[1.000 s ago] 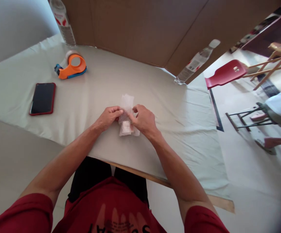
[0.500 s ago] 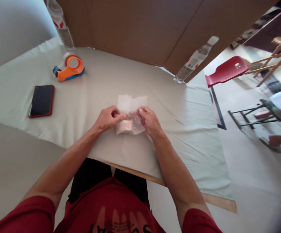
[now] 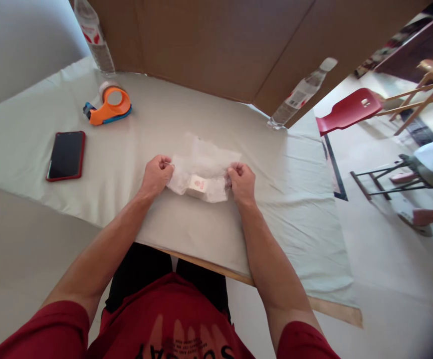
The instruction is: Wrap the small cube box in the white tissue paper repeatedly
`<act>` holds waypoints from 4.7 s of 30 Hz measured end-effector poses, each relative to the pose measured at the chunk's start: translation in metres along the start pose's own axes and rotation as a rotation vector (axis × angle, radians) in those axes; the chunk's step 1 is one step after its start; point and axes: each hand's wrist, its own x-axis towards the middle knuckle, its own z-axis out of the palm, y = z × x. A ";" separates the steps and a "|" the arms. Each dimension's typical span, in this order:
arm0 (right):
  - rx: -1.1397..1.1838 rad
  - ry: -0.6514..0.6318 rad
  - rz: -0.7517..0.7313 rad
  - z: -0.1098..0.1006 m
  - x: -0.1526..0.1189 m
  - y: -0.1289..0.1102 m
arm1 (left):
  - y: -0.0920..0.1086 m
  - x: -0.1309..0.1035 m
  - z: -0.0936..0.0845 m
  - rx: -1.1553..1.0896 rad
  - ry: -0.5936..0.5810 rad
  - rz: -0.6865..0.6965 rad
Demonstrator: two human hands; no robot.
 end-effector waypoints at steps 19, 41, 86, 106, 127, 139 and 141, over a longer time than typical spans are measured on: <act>-0.358 -1.178 -0.119 -0.039 -0.075 -0.061 | 0.025 -0.013 -0.030 0.146 -0.806 0.081; -0.799 -0.085 -0.271 -0.142 -0.042 0.005 | -0.010 -0.021 0.006 0.827 -0.674 0.668; -0.746 -0.594 -0.495 0.017 -0.061 -0.032 | -0.013 -0.013 -0.004 0.866 -0.584 0.690; -0.481 -0.635 -0.473 0.003 -0.049 -0.018 | -0.005 -0.011 -0.010 0.797 -0.646 0.625; -0.504 -0.637 -0.472 0.003 -0.043 -0.007 | 0.002 -0.012 -0.013 0.824 -0.733 0.599; -0.841 -0.748 -0.758 -0.035 -0.092 -0.042 | 0.002 -0.012 -0.011 0.786 -0.701 0.603; -0.839 -0.691 -0.763 -0.028 -0.091 -0.035 | 0.006 -0.013 -0.013 0.717 -0.665 0.589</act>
